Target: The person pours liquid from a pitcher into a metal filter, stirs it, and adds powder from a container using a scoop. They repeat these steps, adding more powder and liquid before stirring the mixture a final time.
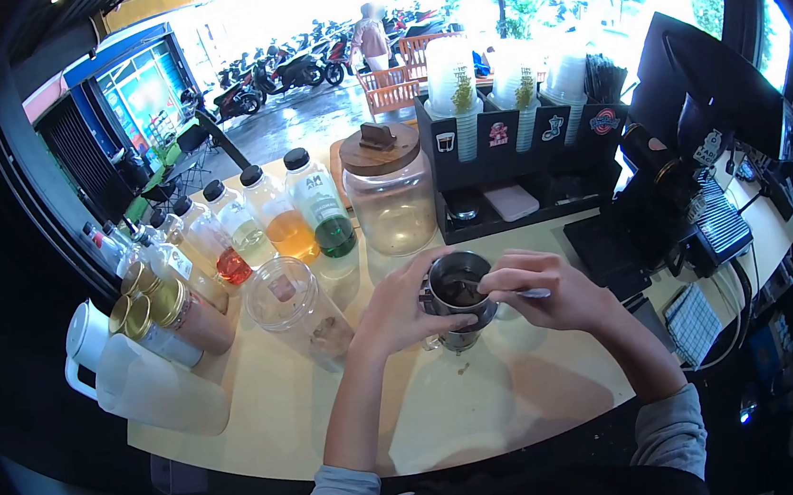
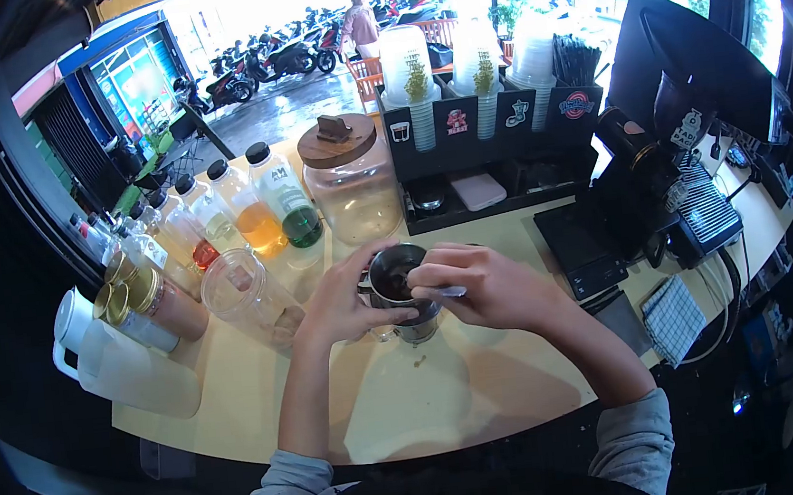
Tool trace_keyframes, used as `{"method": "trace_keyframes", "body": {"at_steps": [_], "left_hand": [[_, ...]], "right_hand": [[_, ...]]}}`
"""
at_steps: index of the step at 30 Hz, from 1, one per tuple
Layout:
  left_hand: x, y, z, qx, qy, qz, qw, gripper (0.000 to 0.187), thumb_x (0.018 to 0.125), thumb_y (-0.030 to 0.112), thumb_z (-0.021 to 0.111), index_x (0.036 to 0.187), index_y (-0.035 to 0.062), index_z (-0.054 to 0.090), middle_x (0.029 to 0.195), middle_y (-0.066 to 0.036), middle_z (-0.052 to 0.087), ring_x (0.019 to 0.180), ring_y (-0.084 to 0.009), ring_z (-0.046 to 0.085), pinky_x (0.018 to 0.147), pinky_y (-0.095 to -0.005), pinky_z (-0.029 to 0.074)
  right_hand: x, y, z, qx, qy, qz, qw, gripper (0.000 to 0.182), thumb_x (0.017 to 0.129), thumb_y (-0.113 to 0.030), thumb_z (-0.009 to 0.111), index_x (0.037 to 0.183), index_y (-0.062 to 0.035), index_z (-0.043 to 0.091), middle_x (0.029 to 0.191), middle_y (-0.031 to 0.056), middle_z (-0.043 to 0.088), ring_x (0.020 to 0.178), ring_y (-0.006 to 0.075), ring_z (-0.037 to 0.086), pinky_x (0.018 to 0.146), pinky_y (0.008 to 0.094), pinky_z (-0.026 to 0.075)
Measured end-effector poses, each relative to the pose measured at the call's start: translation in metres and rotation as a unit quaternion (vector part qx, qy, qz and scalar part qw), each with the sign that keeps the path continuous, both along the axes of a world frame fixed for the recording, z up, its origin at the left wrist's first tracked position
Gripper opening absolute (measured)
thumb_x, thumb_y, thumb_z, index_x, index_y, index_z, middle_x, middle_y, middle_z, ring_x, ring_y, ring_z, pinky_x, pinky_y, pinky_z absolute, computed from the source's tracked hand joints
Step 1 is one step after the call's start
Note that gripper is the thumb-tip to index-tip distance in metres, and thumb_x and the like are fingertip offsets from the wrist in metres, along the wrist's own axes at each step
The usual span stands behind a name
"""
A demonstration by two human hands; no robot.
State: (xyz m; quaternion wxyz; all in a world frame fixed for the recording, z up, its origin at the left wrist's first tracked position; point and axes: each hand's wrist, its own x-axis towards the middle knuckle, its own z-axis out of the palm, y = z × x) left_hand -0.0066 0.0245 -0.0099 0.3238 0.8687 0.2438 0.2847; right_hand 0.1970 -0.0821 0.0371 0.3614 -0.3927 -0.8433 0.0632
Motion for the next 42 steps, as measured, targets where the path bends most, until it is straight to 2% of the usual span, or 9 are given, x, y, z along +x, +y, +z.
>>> {"method": "trace_keyframes", "body": {"at_steps": [9,12,18,21,24,27,30,33,42], "left_hand": [[0.000,0.001,-0.002,-0.004,-0.007,-0.001,1.000,0.085,0.056,0.034,0.086,0.130,0.0162,0.048,0.113,-0.014,0.063,0.104,-0.0296,0.063,0.089,-0.0397,0.051],[0.001,-0.001,0.001,-0.010,-0.007,0.002,1.000,0.085,0.056,0.034,0.086,0.130,0.0158,0.048,0.114,-0.014,0.063,0.104,-0.0295,0.063,0.089,-0.0397,0.050],[0.000,-0.002,0.002,-0.005,0.000,0.007,1.000,0.084,0.056,0.033,0.086,0.129,0.0156,0.048,0.114,-0.014,0.063,0.105,-0.0297,0.062,0.090,-0.0398,0.050],[0.001,-0.003,0.004,-0.016,0.007,0.011,1.000,0.087,0.055,0.029,0.089,0.130,0.0106,0.048,0.113,-0.013,0.063,0.104,-0.0272,0.063,0.090,-0.0374,0.049],[0.000,0.000,-0.001,-0.006,-0.014,-0.007,1.000,0.085,0.057,0.033,0.086,0.130,0.0159,0.047,0.114,-0.013,0.063,0.104,-0.0295,0.063,0.090,-0.0396,0.050],[0.000,-0.001,0.000,-0.004,-0.003,0.003,1.000,0.085,0.057,0.033,0.086,0.130,0.0159,0.048,0.113,-0.013,0.063,0.105,-0.0292,0.063,0.090,-0.0394,0.049],[0.000,-0.001,0.002,-0.018,0.005,0.002,1.000,0.085,0.057,0.033,0.086,0.130,0.0160,0.048,0.114,-0.013,0.063,0.105,-0.0289,0.062,0.091,-0.0394,0.049],[0.000,-0.001,0.001,-0.021,0.001,0.002,1.000,0.085,0.057,0.034,0.086,0.130,0.0154,0.048,0.114,-0.013,0.063,0.105,-0.0288,0.062,0.090,-0.0392,0.050],[0.000,-0.001,0.000,-0.035,-0.005,0.000,0.999,0.085,0.057,0.033,0.086,0.130,0.0141,0.048,0.114,-0.014,0.063,0.106,-0.0288,0.062,0.090,-0.0389,0.050]], "right_hand": [[0.000,-0.002,-0.002,-0.010,0.002,0.001,1.000,0.027,0.073,-0.001,0.068,0.097,-0.0062,0.057,0.087,0.0078,0.058,0.079,0.0297,0.057,0.066,0.0395,0.048],[0.005,0.000,-0.003,0.029,-0.031,-0.016,0.999,0.029,0.073,-0.001,0.068,0.099,-0.0068,0.058,0.087,0.0078,0.058,0.080,0.0300,0.057,0.067,0.0395,0.049],[0.002,0.000,-0.006,0.008,0.009,0.017,1.000,0.030,0.072,-0.001,0.068,0.100,-0.0069,0.058,0.087,0.0075,0.058,0.081,0.0295,0.058,0.068,0.0394,0.049],[0.002,0.001,-0.005,0.007,-0.029,-0.031,0.999,0.028,0.073,-0.001,0.068,0.099,-0.0068,0.058,0.087,0.0075,0.058,0.081,0.0295,0.058,0.068,0.0392,0.049],[-0.002,0.000,-0.003,-0.024,0.019,0.010,0.999,0.024,0.076,-0.001,0.067,0.098,-0.0059,0.059,0.087,0.0083,0.059,0.080,0.0297,0.058,0.067,0.0392,0.049],[0.004,0.001,-0.002,0.011,-0.009,-0.013,1.000,0.019,0.080,-0.002,0.065,0.098,-0.0049,0.059,0.087,0.0093,0.059,0.080,0.0300,0.058,0.067,0.0391,0.048],[-0.001,-0.002,0.001,-0.039,0.023,0.000,0.999,0.017,0.083,-0.003,0.064,0.099,-0.0036,0.059,0.087,0.0105,0.060,0.080,0.0305,0.058,0.068,0.0401,0.048],[0.003,0.001,0.004,-0.003,0.003,-0.007,1.000,0.014,0.084,-0.003,0.063,0.097,-0.0028,0.059,0.086,0.0105,0.060,0.079,0.0302,0.058,0.068,0.0400,0.048],[0.001,0.002,-0.001,-0.014,0.025,-0.002,1.000,0.009,0.084,-0.004,0.063,0.092,-0.0015,0.059,0.085,0.0099,0.060,0.077,0.0303,0.056,0.068,0.0400,0.047]]}}
